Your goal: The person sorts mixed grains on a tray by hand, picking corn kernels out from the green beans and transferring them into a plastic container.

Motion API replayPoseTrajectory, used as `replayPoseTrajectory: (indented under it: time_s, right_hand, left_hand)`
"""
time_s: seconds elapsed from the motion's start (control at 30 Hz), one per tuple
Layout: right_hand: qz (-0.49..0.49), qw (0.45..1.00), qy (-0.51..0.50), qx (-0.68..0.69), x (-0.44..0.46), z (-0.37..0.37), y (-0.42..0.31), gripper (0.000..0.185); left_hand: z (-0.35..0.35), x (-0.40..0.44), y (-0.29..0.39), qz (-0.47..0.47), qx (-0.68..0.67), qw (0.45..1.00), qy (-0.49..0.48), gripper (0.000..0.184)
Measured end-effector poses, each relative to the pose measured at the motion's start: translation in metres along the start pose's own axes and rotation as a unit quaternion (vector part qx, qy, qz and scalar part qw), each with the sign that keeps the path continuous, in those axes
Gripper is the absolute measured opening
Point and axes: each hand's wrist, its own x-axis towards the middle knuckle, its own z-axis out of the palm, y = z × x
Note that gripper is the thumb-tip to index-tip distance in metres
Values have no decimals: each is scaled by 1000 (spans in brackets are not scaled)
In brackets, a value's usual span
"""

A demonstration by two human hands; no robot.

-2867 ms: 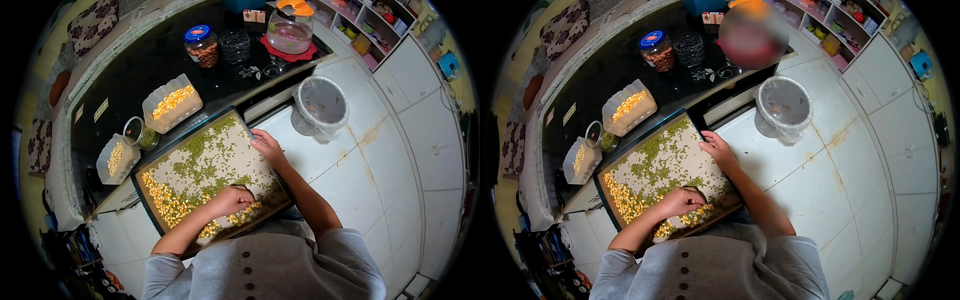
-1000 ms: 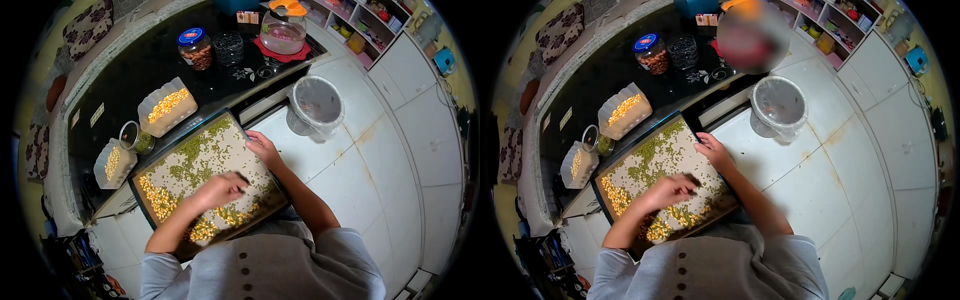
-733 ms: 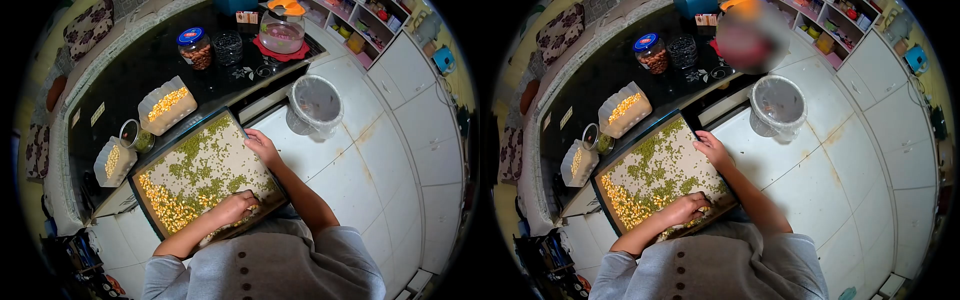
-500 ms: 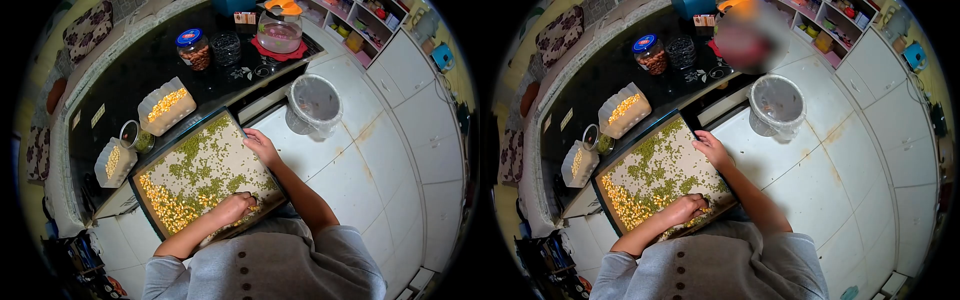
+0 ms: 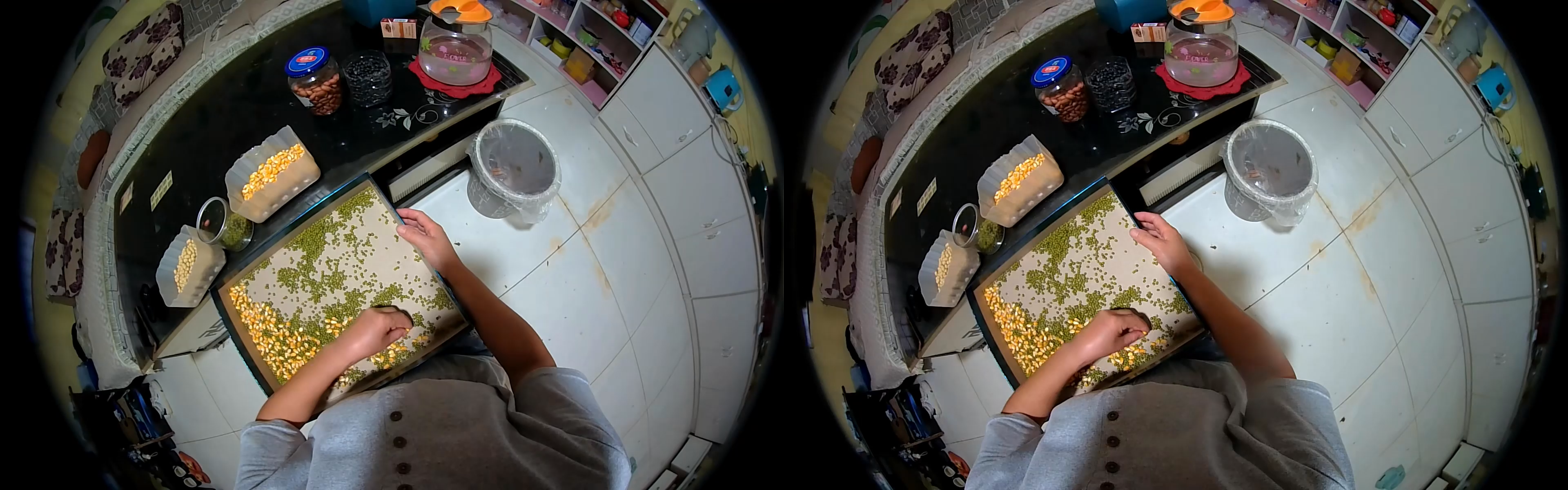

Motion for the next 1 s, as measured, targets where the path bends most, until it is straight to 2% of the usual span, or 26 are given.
replayPoseTrajectory:
  time_s: [0.03,0.1,0.13,0.23,0.27,0.33,0.37,0.5,0.57,0.6,0.63,0.67,0.7,0.77,0.8,0.83,0.87,0.93,0.97,1.0]
  right_hand:
    - [0,1000,0,0,0,0,0,46]
    - [3,1000,0,0,-1,1,-2,45]
    - [3,1000,-1,0,-1,2,-3,45]
    - [8,1000,1,-4,-2,1,-6,44]
    - [9,1000,5,-7,-2,1,-7,44]
    - [8,1000,0,-7,-2,4,-8,43]
    - [13,1000,-5,9,-3,5,-11,43]
    - [24,999,-13,19,-3,5,-12,43]
    - [23,1000,-12,17,-3,5,-12,43]
    - [24,1000,-9,14,-3,4,-11,44]
    - [25,1000,-7,14,-4,3,-11,44]
    - [22,1000,-14,13,-4,3,-11,44]
    - [19,1000,-20,12,-4,2,-10,45]
    - [21,1000,-10,7,-1,0,-4,46]
    - [21,1000,-6,4,-1,0,-2,46]
    - [24,1000,2,3,-2,0,-4,46]
    - [28,1000,4,-6,-3,2,-8,47]
    - [31,999,3,-5,-2,1,-6,47]
    - [32,999,4,-5,-1,1,-5,47]
    - [22,1000,2,-8,0,0,-4,46]
  left_hand:
    - [-4,0,3,0,0,1000,0,10]
    - [-16,1,11,-144,-118,982,-28,12]
    - [-19,2,9,-165,-192,967,-15,13]
    - [-43,1,11,-166,-228,959,33,13]
    - [-58,1,6,-151,-214,964,56,14]
    - [-96,3,7,-133,-178,961,166,11]
    - [-119,5,13,-124,-115,961,221,7]
    - [-199,21,-2,-105,52,914,388,8]
    - [-227,30,-7,-128,111,908,382,12]
    - [-237,34,-15,-141,95,913,371,12]
    - [-240,37,-19,-155,78,917,359,13]
    - [-241,38,-19,-171,131,913,347,14]
    - [-238,37,-22,-171,128,915,343,14]
    - [-229,36,-29,-87,184,899,388,14]
    - [-219,33,-29,-85,193,896,390,13]
    - [-201,33,-9,-103,121,918,362,13]
    - [-181,31,-4,-79,65,943,317,13]
    - [-136,26,14,-45,107,974,193,13]
    - [-111,26,26,-90,37,989,113,17]
    - [-85,22,24,-39,26,996,81,18]
